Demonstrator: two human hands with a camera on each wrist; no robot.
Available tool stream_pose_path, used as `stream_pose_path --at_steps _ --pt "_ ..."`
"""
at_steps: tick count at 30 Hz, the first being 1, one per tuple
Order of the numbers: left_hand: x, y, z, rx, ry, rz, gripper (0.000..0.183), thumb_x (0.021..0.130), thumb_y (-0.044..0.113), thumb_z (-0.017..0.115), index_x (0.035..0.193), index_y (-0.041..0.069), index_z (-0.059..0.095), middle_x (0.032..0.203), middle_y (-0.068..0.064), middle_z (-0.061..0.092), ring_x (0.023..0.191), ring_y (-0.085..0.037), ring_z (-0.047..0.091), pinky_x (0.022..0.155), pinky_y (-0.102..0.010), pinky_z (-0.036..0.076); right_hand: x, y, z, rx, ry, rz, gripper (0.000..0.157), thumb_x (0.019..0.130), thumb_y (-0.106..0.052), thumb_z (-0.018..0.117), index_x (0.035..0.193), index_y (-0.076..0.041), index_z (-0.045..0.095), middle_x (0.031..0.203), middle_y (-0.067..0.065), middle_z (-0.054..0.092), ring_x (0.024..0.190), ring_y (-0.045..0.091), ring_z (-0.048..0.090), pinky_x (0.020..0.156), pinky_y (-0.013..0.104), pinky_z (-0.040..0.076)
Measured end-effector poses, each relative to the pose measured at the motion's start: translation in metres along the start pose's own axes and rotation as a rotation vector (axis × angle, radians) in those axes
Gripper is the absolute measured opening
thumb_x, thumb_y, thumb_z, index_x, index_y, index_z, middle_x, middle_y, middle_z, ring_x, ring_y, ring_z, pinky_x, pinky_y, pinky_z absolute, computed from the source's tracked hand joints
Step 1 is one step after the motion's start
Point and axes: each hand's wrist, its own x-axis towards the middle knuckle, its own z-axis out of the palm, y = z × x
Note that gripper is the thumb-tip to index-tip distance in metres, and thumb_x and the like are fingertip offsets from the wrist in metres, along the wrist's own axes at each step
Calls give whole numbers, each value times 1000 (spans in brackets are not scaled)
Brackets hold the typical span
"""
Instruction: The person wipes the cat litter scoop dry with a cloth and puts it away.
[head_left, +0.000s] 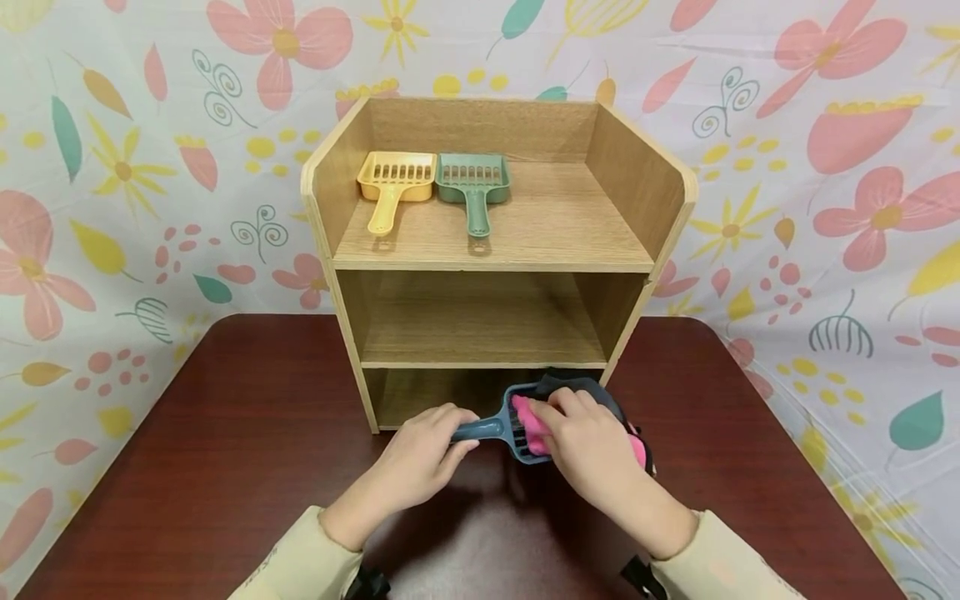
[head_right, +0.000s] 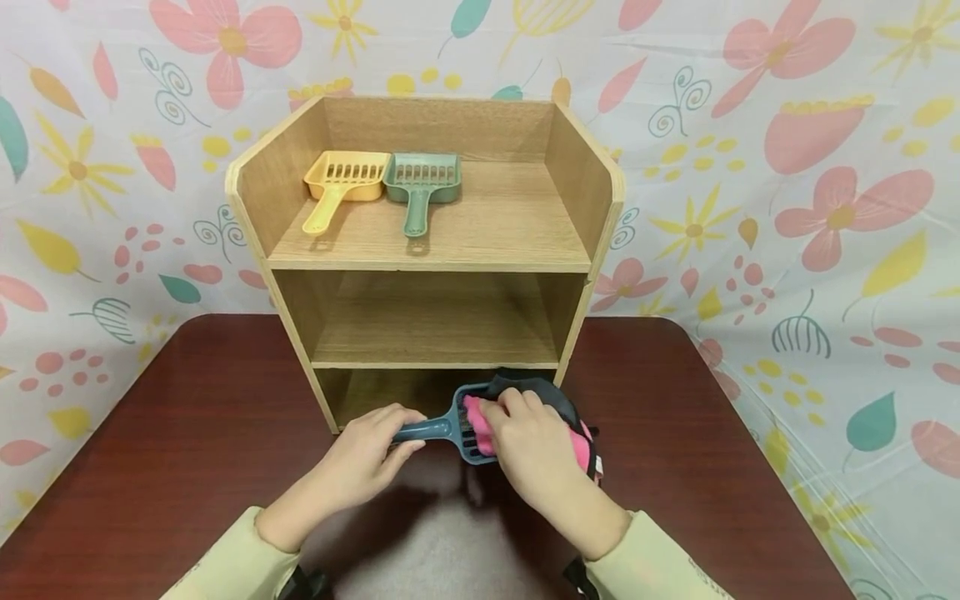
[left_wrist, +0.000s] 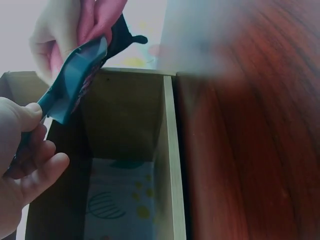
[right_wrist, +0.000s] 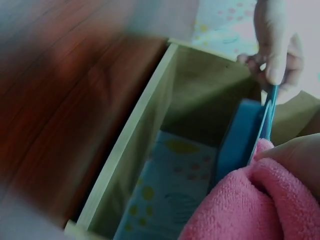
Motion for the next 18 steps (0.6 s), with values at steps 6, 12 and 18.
stream_pose_path --at_steps 6,12,18 --pt "-2 -3 -3 19 -34 -10 19 88 17 67 104 9 61 85 5 60 72 -8 51 65 -24 47 -8 14 -3 -67 6 3 31 68 -6 77 98 -8 72 83 8 58 70 27 51 49 35 41" --pt "-2 -3 -4 42 -71 -25 19 89 19 66 105 11 61 84 6 59 68 -6 49 62 -22 45 -10 14 -11 -37 29 48 35 69 -3 76 103 -8 71 84 8 58 70 27 52 51 36 44" --pt "5 7 1 70 -53 40 20 88 19 67 105 10 62 87 5 62 75 -9 56 65 -25 50 -9 -4 -6 12 44 20 38 64 -3 79 100 -9 72 84 5 59 69 23 53 53 32 46"
